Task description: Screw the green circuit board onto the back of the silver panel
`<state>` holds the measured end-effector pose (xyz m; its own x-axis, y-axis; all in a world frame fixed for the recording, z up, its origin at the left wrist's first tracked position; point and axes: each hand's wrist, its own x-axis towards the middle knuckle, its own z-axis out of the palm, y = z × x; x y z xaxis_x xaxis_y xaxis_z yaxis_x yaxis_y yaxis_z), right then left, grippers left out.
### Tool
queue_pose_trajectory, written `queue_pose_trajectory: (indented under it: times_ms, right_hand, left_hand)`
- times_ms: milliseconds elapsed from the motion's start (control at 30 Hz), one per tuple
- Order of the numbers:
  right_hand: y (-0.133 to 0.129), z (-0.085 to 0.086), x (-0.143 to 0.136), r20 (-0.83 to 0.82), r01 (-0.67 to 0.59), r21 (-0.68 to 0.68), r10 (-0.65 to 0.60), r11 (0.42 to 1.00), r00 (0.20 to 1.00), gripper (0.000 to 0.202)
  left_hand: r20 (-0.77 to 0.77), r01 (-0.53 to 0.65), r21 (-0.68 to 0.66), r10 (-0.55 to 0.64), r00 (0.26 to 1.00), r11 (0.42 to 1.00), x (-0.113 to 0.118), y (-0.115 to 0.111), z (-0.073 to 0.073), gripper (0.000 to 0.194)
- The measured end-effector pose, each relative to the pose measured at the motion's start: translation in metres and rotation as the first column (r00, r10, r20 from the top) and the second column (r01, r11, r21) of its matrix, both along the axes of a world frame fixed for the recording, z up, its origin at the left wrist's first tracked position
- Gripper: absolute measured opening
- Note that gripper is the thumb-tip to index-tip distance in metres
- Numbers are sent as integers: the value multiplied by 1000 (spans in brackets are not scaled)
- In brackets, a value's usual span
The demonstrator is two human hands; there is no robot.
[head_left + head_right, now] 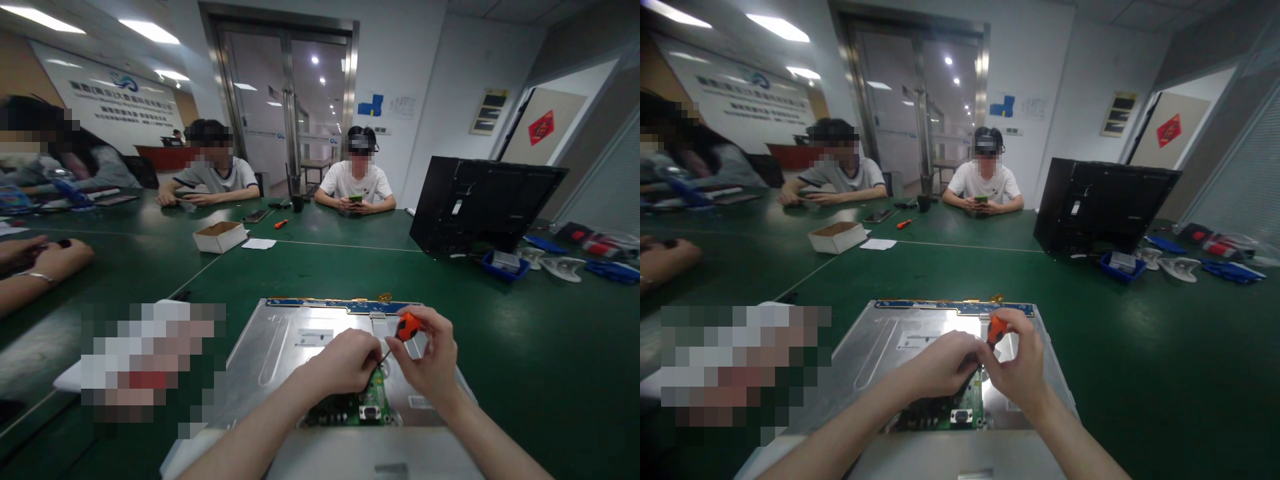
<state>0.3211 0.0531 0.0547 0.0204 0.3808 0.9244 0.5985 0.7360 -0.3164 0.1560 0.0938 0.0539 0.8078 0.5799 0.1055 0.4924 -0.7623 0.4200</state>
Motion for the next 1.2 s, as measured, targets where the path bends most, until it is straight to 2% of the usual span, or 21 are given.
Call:
queue_pose_trajectory:
  times_ms: [167, 333, 500, 733, 900, 1067, 1200]
  right_hand:
    - [0, 2, -1, 47, 44, 50, -47, 998, 998, 34]
    - [-4, 8, -2, 84, 20, -16, -19, 1000, 996, 36]
    - [-3, 6, 0, 76, 7, -55, -2, 998, 997, 34]
    - [2, 7, 1, 39, 47, -5, -46, 999, 998, 34]
    - [-1, 12, -2, 43, -12, -95, 16, 995, 999, 34]
    - [1, 9, 1, 14, -26, -182, 29, 983, 999, 36]
    - [2, 7, 4, 8, -15, -172, 17, 985, 1000, 30]
  left_hand:
    - [0, 11, 41, -11, 1000, 999, 0, 1, -3, 14]
    - [-23, 22, 65, -20, 1000, 998, 1, 2, -2, 13]
    - [-35, 11, 64, -9, 999, 998, 0, 0, 1, 14]
    - [-33, 13, 50, -11, 999, 999, 0, 1, 1, 14]
    - [-45, 13, 55, -11, 999, 998, 0, 1, 2, 15]
    - [-63, 3, 61, 1, 998, 998, 1, 1, 3, 15]
    - [-51, -4, 45, 6, 999, 999, 0, 1, 3, 15]
